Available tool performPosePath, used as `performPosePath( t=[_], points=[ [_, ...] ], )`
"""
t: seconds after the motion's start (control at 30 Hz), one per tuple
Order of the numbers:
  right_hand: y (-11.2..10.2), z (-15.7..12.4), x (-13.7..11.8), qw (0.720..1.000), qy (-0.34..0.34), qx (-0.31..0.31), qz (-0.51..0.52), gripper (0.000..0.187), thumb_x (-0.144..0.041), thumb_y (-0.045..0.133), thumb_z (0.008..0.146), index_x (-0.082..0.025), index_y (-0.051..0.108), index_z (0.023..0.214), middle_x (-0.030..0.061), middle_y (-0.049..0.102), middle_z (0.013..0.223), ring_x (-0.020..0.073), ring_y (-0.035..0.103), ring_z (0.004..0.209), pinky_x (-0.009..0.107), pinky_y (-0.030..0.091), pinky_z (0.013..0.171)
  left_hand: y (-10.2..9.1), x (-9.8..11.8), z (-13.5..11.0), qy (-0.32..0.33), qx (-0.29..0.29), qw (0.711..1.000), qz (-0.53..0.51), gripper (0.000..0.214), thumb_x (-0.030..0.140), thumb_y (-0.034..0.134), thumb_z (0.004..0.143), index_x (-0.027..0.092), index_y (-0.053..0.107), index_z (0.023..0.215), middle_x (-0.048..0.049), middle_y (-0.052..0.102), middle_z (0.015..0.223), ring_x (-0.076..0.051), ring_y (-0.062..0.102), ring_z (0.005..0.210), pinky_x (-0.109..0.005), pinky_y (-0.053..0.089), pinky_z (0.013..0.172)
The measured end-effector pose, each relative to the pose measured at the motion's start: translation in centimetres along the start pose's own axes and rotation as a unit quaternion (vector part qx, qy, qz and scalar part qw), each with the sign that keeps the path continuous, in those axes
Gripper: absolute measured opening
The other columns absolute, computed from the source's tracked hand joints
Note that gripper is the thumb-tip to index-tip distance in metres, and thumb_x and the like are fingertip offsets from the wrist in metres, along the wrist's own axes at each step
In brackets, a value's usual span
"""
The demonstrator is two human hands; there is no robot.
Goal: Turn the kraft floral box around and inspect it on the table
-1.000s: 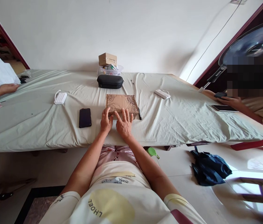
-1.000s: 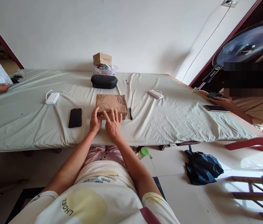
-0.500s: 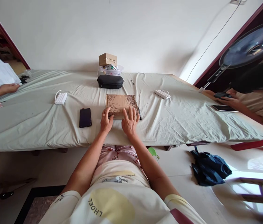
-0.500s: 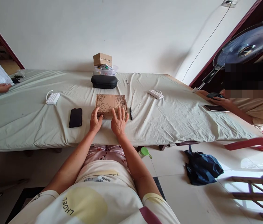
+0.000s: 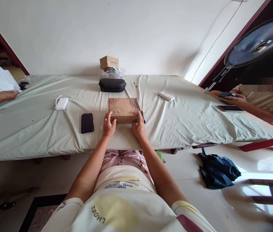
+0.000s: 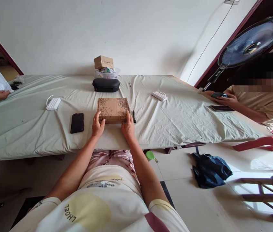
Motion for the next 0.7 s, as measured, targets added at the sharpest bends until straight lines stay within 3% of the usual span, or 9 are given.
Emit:
performPosePath(
  t=[0.43, 0.57, 0.7],
  points=[
    [-0.06, -0.36, -0.19, 1.000, 0.020, -0.005, 0.006, 0.090, -0.015, 0.047, 0.087, -0.016, 0.013, 0.171, 0.0127, 0.037, 0.171, 0.0263, 0.041, 0.156, 0.050, 0.041, 0.128, -0.06, -0.17, 0.13, 0.000, -0.005, 1.000, 0.012, 0.057, 0.039, 0.049, 0.104, 0.021, 0.040, 0.157, -0.0172, 0.049, 0.161, -0.028, 0.045, 0.152, -0.048, 0.036, 0.129],
    [-0.10, -0.48, -0.29, 0.999, 0.040, 0.000, -0.002, 0.093, -0.016, 0.047, 0.087, -0.018, 0.008, 0.171, 0.0143, 0.039, 0.170, 0.0285, 0.054, 0.145, 0.049, 0.053, 0.115, -0.05, -0.14, 0.16, -0.011, -0.013, 1.000, 0.011, 0.059, 0.038, 0.050, 0.104, 0.022, 0.038, 0.160, -0.0159, 0.048, 0.162, -0.028, 0.044, 0.153, -0.048, 0.035, 0.129],
    [0.22, -0.57, 0.49, 0.996, 0.088, 0.004, -0.007, 0.092, -0.020, 0.048, 0.088, -0.017, 0.007, 0.171, 0.0197, 0.056, 0.156, 0.0323, 0.068, 0.125, 0.050, 0.060, 0.100, -0.10, 0.02, 0.13, -0.013, -0.009, 1.000, 0.002, 0.062, 0.037, 0.051, 0.103, 0.021, 0.036, 0.161, -0.0154, 0.047, 0.164, -0.028, 0.042, 0.155, -0.048, 0.033, 0.130]
  ],
)
Point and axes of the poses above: each hand's wrist, its own z-axis towards the middle knuckle, its own y-axis out of the palm, x = y × z, the point moved 2 cm from there along z, towards the middle knuckle
